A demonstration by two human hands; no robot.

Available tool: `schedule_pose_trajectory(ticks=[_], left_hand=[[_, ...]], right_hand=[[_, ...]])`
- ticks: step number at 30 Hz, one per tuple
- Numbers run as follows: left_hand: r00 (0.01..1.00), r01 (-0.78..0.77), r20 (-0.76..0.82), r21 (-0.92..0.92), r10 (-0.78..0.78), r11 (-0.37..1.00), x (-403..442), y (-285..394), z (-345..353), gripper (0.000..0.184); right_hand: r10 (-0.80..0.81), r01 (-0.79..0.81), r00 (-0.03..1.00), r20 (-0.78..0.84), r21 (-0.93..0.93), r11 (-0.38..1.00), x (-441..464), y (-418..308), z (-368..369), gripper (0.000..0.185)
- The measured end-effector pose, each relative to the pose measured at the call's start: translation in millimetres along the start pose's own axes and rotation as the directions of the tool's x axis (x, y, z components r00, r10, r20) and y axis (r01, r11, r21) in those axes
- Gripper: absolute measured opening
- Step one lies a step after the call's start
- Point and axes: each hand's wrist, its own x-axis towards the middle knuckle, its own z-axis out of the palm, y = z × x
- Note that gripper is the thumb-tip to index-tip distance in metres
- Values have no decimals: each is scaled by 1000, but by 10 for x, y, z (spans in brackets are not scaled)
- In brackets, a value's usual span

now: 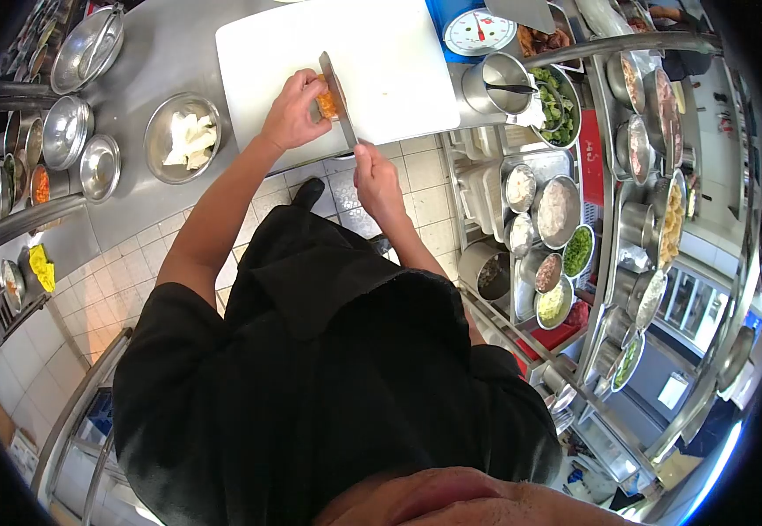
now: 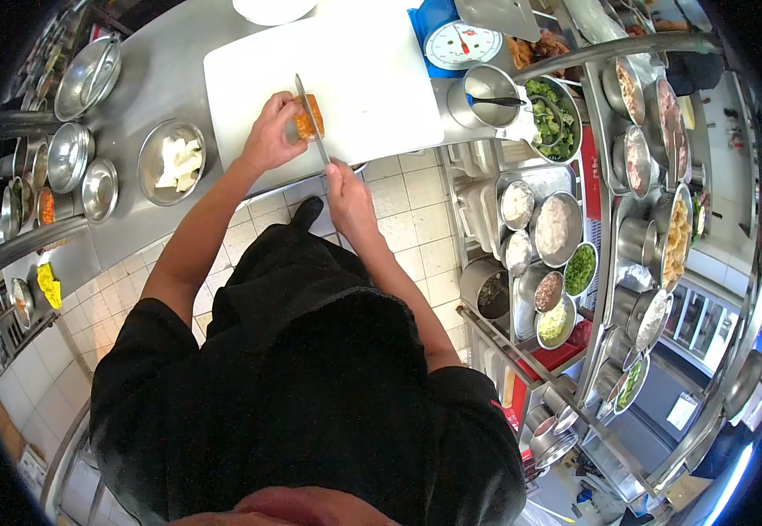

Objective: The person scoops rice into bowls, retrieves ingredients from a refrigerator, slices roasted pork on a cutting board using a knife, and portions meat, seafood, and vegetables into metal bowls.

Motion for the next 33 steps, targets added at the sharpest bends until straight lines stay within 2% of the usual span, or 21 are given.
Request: schedule_pose_trajectory(ticks=[4, 7, 10, 13, 17, 20, 23, 26, 27, 30, 33], left_hand=[[1000, 9, 14, -33, -8, 999, 17, 21, -3, 45], [998, 64, 32, -42, -63, 997, 10, 32, -14, 44], [999, 53, 3, -66, -53, 996, -6, 1, 6, 45], [999, 33, -20, -68, -34, 997, -9, 5, 17, 45], [998, 63, -19, -67, -65, 996, 9, 30, 23, 45], [998, 65, -22, -81, -67, 995, 0, 21, 48, 45], [996, 80, -26, -115, -83, 990, -23, -37, 43, 45], [995, 90, -32, -102, -93, 991, -8, -10, 31, 45], [996, 86, -26, -95, -89, 992, 4, -2, 18, 44], [996, 91, -10, -85, -92, 992, -38, -29, 66, 45], [997, 71, -26, -96, -73, 993, -83, -62, 129, 45]], right_hand=[[-39, 39, 999, -21, -7, 999, 321, -104, 124, 43], [-23, 23, 1000, -9, 41, 999, 295, -48, 146, 42], [-102, 101, 993, -61, -18, 995, 38, -62, 43, 42], [20, -20, 1000, 0, -44, 999, -30, -233, -65, 42], [-23, 24, 999, 25, -49, 999, 316, -439, -16, 41], [167, -157, 980, 109, -93, 983, 516, -496, 40, 41], [21, -18, 998, 63, -40, 999, 305, -456, -25, 41], [102, -89, 992, 75, -155, 984, 72, -390, -108, 40], [34, -26, 998, 48, -151, 988, 94, -381, -69, 41], [51, -35, 992, 112, -142, 989, 360, -389, 35, 40], [72, -58, 994, 82, -160, 985, 273, -406, 6, 43]])
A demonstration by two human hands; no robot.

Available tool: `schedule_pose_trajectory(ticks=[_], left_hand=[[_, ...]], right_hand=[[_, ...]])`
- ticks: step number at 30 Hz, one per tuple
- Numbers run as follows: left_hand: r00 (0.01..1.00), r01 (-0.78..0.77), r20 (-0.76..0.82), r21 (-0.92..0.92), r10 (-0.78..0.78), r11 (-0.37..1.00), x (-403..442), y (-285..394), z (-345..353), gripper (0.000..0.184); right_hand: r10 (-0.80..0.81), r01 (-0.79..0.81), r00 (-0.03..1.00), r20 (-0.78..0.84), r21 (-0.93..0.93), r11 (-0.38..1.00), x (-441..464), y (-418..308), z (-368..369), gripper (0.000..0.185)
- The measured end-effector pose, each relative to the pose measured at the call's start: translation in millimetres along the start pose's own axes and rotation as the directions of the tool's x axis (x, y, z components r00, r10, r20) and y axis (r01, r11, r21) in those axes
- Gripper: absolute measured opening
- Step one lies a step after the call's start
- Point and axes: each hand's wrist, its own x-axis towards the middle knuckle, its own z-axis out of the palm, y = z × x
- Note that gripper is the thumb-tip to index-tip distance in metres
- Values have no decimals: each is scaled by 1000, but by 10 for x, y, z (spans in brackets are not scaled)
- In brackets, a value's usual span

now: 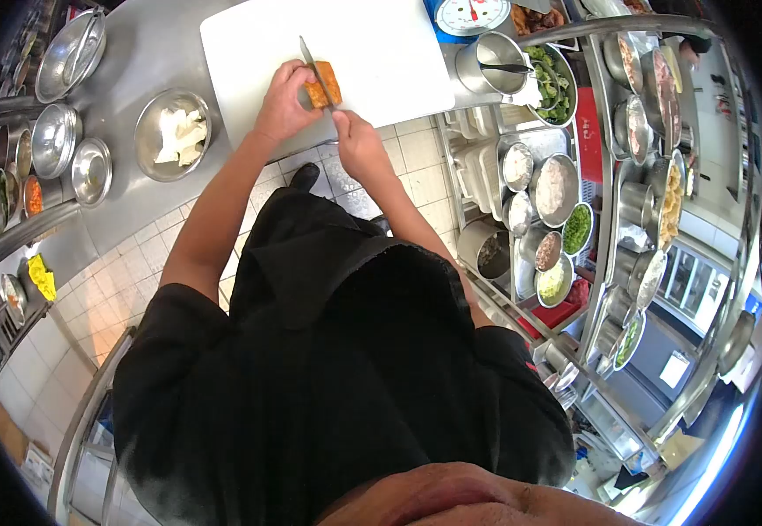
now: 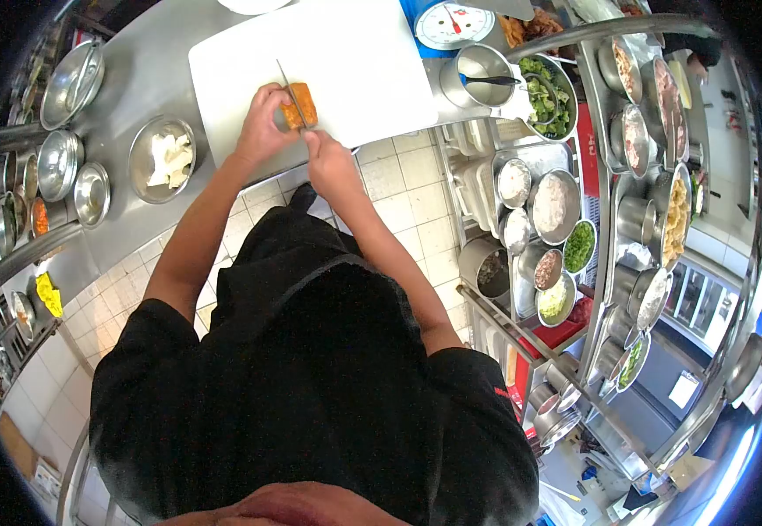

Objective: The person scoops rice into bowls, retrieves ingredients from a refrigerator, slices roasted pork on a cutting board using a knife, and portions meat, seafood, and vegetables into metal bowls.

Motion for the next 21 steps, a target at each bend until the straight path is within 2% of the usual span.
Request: schedule_pose_trajectory(ticks=[4, 7, 10, 13, 15, 17, 18, 19, 20, 21], left_hand=[[999, 35, -8, -41, -36, 999, -11, 31, 11, 46], [1000, 7, -20, -7, -7, 1000, -8, 32, 19, 46], [999, 37, -36, -26, -37, 999, -24, 19, 0, 46], [994, 79, -74, -57, -83, 995, -157, -8, -32, 48], [994, 111, 12, 7, -111, 994, -307, 55, -222, 54], [982, 67, 166, 144, -91, 987, -448, 63, -465, 56], [969, 11, 242, 189, -57, 982, -515, 34, -552, 60], [975, -2, 219, 207, -44, 978, -512, 27, -575, 58], [981, -14, 194, 225, -30, 974, -483, 11, -590, 57], [986, -28, 167, 242, -14, 970, -432, -7, -604, 57]], right_hand=[[-29, 26, 999, -34, -85, 996, -191, 173, -12, 43], [-51, 51, 999, 0, -74, 996, 119, 182, 174, 44], [-7, 8, 1000, 11, -66, 998, 215, 144, 250, 43], [-180, 177, 978, -109, -40, 983, -7, 542, 168, 44], [138, -147, 988, 75, 121, 982, -75, 781, -65, 48], [376, -417, 902, 212, 201, 886, -117, 700, -259, 50], [332, -362, 931, 152, 267, 893, -101, 742, -240, 47], [287, -300, 954, 88, 327, 896, -43, 798, -223, 45], [273, -284, 959, 77, 246, 927, 28, 851, -261, 47], [290, -301, 954, 80, 275, 913, 20, 771, -284, 48]])
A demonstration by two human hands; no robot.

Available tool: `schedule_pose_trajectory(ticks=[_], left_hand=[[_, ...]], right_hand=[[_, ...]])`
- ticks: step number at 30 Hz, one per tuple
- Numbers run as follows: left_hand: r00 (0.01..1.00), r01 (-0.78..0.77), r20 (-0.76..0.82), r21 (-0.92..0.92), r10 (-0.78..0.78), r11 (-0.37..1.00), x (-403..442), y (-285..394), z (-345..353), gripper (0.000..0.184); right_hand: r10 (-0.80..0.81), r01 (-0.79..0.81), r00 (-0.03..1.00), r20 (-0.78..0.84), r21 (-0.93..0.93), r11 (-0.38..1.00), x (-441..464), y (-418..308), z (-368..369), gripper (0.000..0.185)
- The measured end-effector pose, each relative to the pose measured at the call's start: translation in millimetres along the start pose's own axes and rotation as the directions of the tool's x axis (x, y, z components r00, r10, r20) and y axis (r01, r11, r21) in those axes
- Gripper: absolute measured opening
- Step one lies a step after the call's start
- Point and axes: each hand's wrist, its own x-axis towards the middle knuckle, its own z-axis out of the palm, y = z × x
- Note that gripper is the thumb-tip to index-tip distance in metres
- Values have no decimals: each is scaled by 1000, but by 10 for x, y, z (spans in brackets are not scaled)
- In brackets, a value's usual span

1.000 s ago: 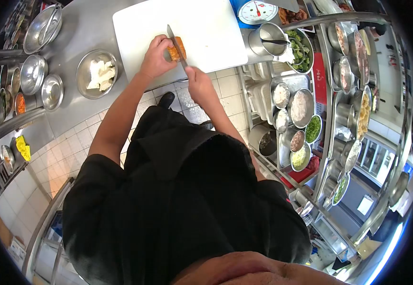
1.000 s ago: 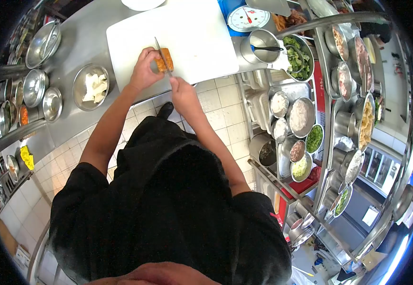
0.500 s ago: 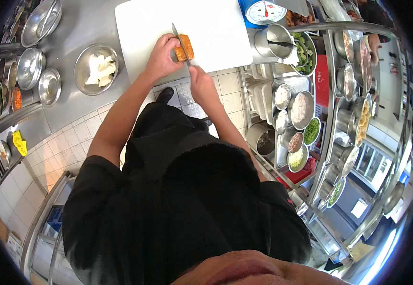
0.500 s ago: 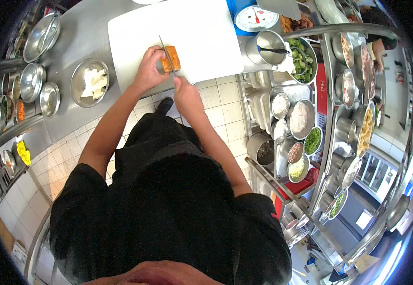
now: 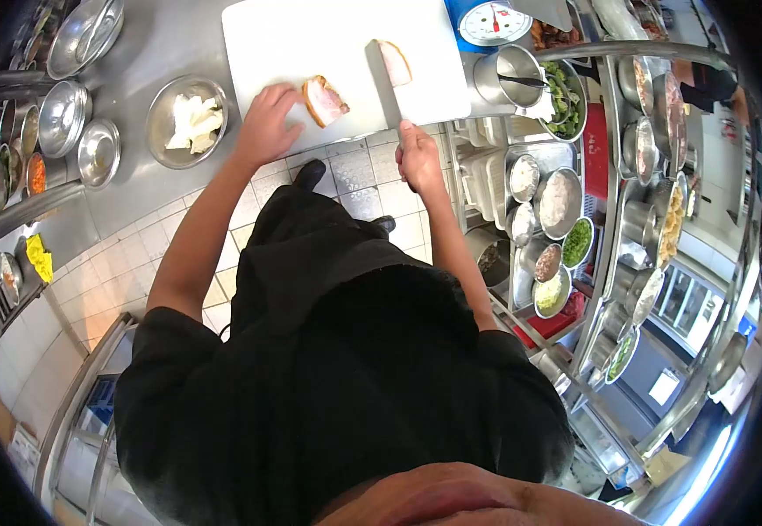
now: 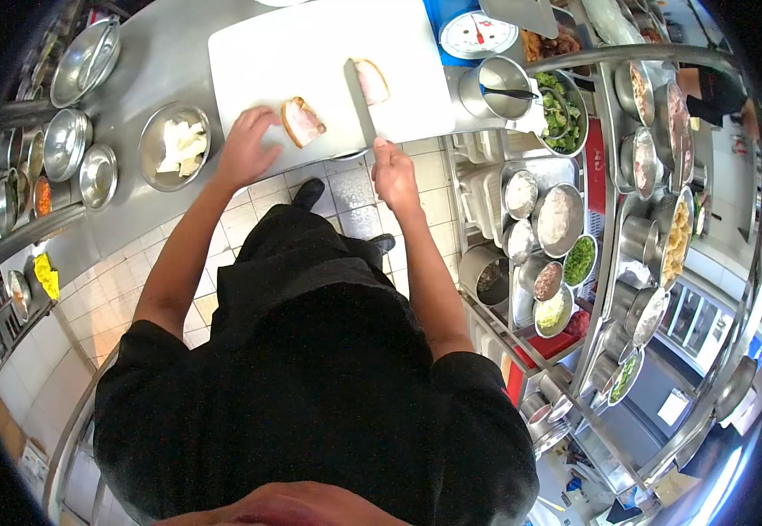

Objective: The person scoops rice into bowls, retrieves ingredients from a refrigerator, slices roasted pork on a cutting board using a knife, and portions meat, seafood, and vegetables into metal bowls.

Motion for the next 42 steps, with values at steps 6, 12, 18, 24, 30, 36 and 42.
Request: schedule_pose_trajectory(ticks=[6, 12, 18, 24, 30, 36, 42], left_hand=[[969, -144, 193, -70, 155, 987, 440, 51, 58, 52], [968, 231, -102, 19, -228, 973, 77, 253, 273, 55], [992, -75, -109, -52, 69, 996, 45, 89, 223, 43], [1000, -31, 1, -44, 31, 999, 145, 78, 205, 36], [999, -10, -33, -78, 8, 997, 132, 85, 232, 32], [992, 34, -115, -79, -43, 996, 92, 133, 250, 36], [995, -34, -98, -67, 27, 997, 231, 164, 351, 39]], right_hand=[[4, -4, 1000, -7, 2, 1000, -204, -187, 46, 49], [-133, 136, 988, 76, -40, 990, -413, -212, 289, 46], [-151, 169, 980, 129, -144, 975, -444, -373, 480, 47], [-193, 210, 978, 85, -312, 927, -483, -288, 564, 47], [-333, 326, 942, 47, -363, 873, -194, -417, 885, 43], [-270, 271, 962, 36, -237, 933, -140, -321, 648, 47], [-231, 228, 973, 23, -279, 933, -285, -279, 431, 48]])
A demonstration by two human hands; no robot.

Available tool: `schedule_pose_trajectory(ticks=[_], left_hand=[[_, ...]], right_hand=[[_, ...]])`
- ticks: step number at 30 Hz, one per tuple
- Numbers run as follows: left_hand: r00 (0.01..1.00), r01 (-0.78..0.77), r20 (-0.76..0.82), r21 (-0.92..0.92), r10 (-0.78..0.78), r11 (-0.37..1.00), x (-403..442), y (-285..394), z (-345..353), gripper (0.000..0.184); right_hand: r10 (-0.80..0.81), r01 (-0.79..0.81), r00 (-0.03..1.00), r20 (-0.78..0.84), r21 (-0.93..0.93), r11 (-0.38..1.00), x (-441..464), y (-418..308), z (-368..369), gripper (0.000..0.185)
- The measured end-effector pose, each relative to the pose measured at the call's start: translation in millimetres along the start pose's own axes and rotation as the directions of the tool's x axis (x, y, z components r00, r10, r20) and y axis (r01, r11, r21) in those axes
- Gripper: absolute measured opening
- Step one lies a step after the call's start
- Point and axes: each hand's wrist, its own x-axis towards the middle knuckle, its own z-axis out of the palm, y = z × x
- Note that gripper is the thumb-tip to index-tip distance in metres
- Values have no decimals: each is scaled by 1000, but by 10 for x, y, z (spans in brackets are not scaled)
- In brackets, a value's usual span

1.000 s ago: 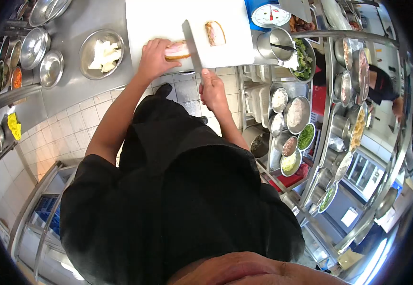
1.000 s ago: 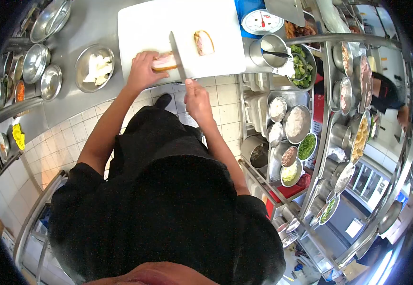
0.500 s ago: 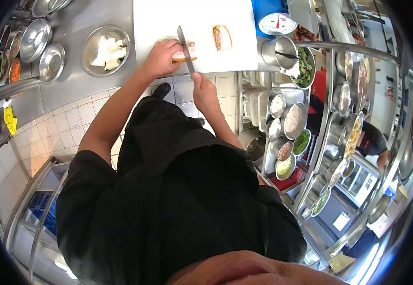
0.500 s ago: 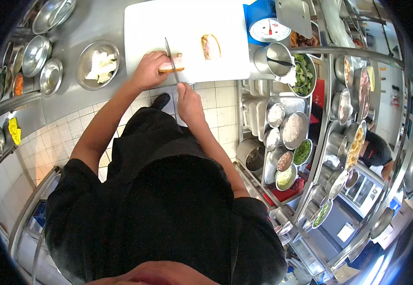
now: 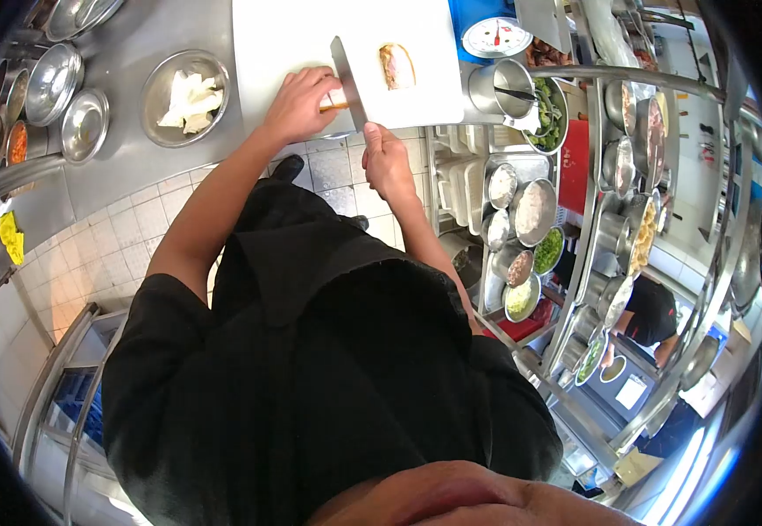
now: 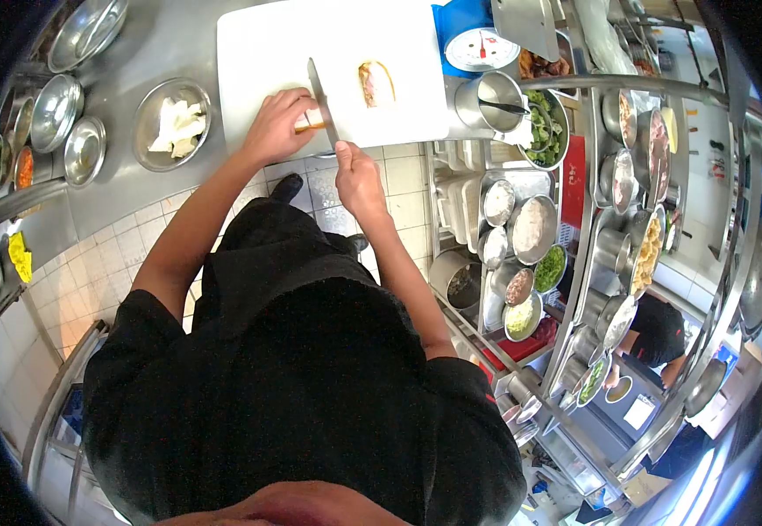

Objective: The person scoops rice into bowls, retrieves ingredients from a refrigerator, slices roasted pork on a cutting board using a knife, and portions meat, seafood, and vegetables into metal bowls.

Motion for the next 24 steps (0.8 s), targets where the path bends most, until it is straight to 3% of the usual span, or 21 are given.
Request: schedule_pose_trajectory(ticks=[7, 9, 11, 14, 15, 19, 22, 24], left_hand=[[1000, -8, -16, -25, 8, 1000, 26, -31, 64, 33], [1000, 3, -10, -40, -4, 999, 50, -16, 56, 33], [1000, 25, 21, -42, -24, 999, 6, 0, 81, 34], [999, 39, 40, -48, -38, 998, 7, 3, 57, 37], [999, 34, 29, -78, -31, 996, -6, 28, -3, 38], [986, 136, -51, -294, -158, 946, -211, -143, -181, 41], [998, 64, 1, -227, -65, 972, -266, -194, -225, 38], [1000, 22, 23, -166, -19, 986, -239, -216, -222, 35]], right_hand=[[127, -126, 991, 38, -24, 992, -199, -44, -30, 45], [-13, 11, 1000, -22, -74, 997, -69, -18, 59, 43], [-322, 297, 940, -112, -196, 935, 232, 187, 306, 44], [-170, 169, 985, -23, -37, 985, 410, -186, 252, 43], [-298, 287, 951, -84, -118, 951, 449, -197, 231, 45], [9, -10, 999, 40, 41, 999, 158, -348, 13, 45], [167, -178, 972, 163, 52, 983, -77, -496, -64, 45], [50, -57, 993, 111, 58, 997, -130, -327, 76, 44]])
